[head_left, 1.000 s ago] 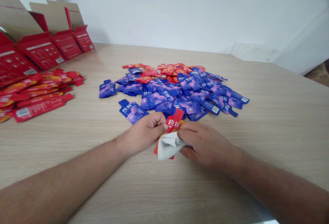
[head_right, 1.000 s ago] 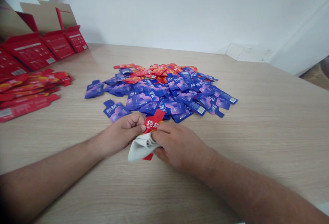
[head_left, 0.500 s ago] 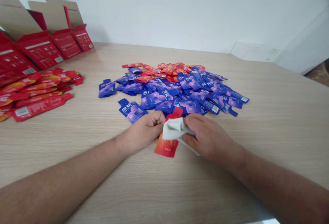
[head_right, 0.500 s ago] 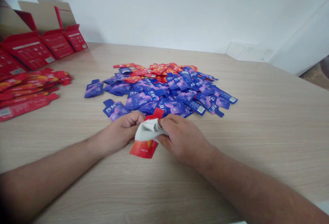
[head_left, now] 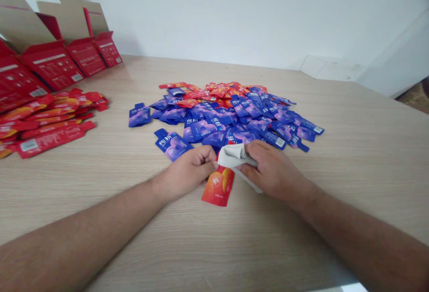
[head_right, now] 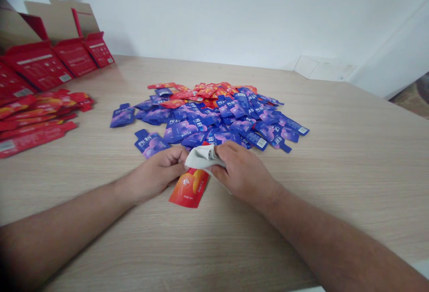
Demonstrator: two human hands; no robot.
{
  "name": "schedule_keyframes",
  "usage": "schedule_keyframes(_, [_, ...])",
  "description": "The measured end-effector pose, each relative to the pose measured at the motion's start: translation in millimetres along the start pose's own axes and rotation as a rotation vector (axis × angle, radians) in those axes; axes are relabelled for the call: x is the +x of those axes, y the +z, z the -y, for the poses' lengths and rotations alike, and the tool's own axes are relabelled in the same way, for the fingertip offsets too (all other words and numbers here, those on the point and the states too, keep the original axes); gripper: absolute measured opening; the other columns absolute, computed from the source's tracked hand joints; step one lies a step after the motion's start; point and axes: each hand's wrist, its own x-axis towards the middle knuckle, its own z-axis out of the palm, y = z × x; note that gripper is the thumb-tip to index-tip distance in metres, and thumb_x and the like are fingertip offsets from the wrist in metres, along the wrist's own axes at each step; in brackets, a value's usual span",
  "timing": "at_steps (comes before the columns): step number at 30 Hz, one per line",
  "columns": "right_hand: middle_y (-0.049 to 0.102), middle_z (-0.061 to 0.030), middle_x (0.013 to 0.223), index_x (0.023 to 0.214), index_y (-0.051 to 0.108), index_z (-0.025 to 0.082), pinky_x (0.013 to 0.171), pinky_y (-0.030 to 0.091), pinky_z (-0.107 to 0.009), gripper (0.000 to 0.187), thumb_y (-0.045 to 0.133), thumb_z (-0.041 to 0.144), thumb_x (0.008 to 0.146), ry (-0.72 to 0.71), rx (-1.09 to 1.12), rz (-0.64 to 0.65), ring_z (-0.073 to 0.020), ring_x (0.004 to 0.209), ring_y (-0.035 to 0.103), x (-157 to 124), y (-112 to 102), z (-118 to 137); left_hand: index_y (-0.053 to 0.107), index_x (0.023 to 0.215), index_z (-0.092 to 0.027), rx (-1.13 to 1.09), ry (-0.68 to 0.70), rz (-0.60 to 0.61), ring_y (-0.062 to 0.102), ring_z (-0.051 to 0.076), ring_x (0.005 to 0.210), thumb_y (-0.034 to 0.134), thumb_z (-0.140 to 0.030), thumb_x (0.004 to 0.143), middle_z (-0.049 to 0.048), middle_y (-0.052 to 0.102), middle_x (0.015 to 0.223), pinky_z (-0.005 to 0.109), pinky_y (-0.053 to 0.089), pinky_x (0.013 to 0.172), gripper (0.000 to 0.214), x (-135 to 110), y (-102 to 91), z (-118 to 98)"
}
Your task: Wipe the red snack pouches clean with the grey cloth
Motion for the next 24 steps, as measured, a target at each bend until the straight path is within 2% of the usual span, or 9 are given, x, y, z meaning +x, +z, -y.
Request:
schedule_keyframes(2, [0.063,-0.0071,0.099,0.096,0.058,0.019,0.080,0.046,-0.035,0.008,0.063,0.023,0.092,-0.053,0.021,0.062,-0.0228,0.091,0.059,-1,1,4,0.054,0.083,-0.018,-0.053,-0.012,-0.008,0.041,0.008,0.054,0.066,-0.034,0.088,-0.0054,0.051,0.065,0.020,0.031,0.050,0.020,0,0.7,2])
schedule_keyframes(5, [0.065,-0.0056,0.101,0.094,0.060,0.021,0.082,0.047,-0.034,0.004,0.063,0.021,0.091,-0.236,0.069,0.204,-0.0222,0.093,0.060,-6,3,16,0.053,0.084,-0.018,-0.119,-0.009,-0.037,0.042,0.008,0.054,0.065,-0.034,0.089,-0.0050,0.052,0.065,0.019,0.030,0.050,0.020,0,2.2,4])
schedule_keyframes(7, [0.066,-0.0055,0.102,0.096,0.060,0.021,0.083,0.048,-0.034,0.005,0.062,0.020,0.091,-0.290,0.111,0.204,-0.0223,0.095,0.061,-9,2,20,0.052,0.084,-0.018,-0.097,0.009,-0.037,0.040,0.007,0.052,0.065,-0.035,0.089,-0.0055,0.050,0.064,0.018,0.028,0.048,0.021,-1,0.2,2])
schedule_keyframes(9, [0.065,-0.0067,0.100,0.092,0.058,0.020,0.079,0.048,-0.034,0.001,0.059,0.021,0.092,-0.238,0.129,0.147,-0.0225,0.092,0.061,-11,1,17,0.051,0.082,-0.018,-0.051,0.044,-0.022,0.036,0.006,0.050,0.064,-0.035,0.090,-0.0068,0.046,0.061,0.018,0.027,0.047,0.023,-2,-7.9,-6])
schedule_keyframes(11, [0.065,-0.0083,0.102,0.094,0.057,0.020,0.079,0.049,-0.034,0.002,0.057,0.021,0.091,-0.164,0.136,0.116,-0.0229,0.093,0.062,-11,1,10,0.047,0.081,-0.019,-0.029,0.097,-0.015,0.035,0.006,0.049,0.064,-0.033,0.090,-0.0074,0.043,0.061,0.018,0.027,0.047,0.024,-4,-23.8,-18])
schedule_keyframes(13, [0.064,-0.0066,0.096,0.093,0.056,0.021,0.073,0.049,-0.033,0.005,0.059,0.023,0.089,-0.105,0.136,0.105,-0.0218,0.085,0.063,-9,3,5,0.047,0.084,-0.020,0.049,0.132,-0.052,0.037,0.007,0.050,0.061,-0.033,0.093,-0.0065,0.045,0.064,0.019,0.029,0.047,0.022,-9,-45.9,-32])
schedule_keyframes(17, [0.064,-0.0052,0.092,0.094,0.058,0.022,0.072,0.050,-0.034,0.006,0.058,0.027,0.090,-0.079,0.137,0.124,-0.0221,0.082,0.063,-8,8,3,0.049,0.086,-0.020,0.303,0.164,-0.253,0.042,0.009,0.051,0.058,-0.034,0.095,-0.0054,0.047,0.065,0.020,0.032,0.048,0.019,-31,-97.3,-50])
schedule_keyframes(20, [0.066,-0.0062,0.096,0.097,0.059,0.022,0.075,0.052,-0.034,0.008,0.058,0.027,0.090,-0.069,0.136,0.145,-0.0229,0.086,0.065,-10,11,5,0.053,0.087,-0.020,0.450,0.136,-0.444,0.045,0.010,0.052,0.057,-0.034,0.094,-0.0044,0.051,0.065,0.022,0.035,0.051,0.015,-54,-144.4,-47])
schedule_keyframes(24, [0.068,-0.0070,0.096,0.097,0.062,0.023,0.076,0.054,-0.036,0.009,0.061,0.027,0.089,-0.071,0.145,0.162,-0.0243,0.086,0.066,-11,14,5,0.059,0.086,-0.021,0.806,-0.003,-0.755,0.051,0.014,0.058,0.058,-0.033,0.088,-0.0023,0.059,0.067,0.025,0.036,0.055,0.013,-86,-227.5,-35])
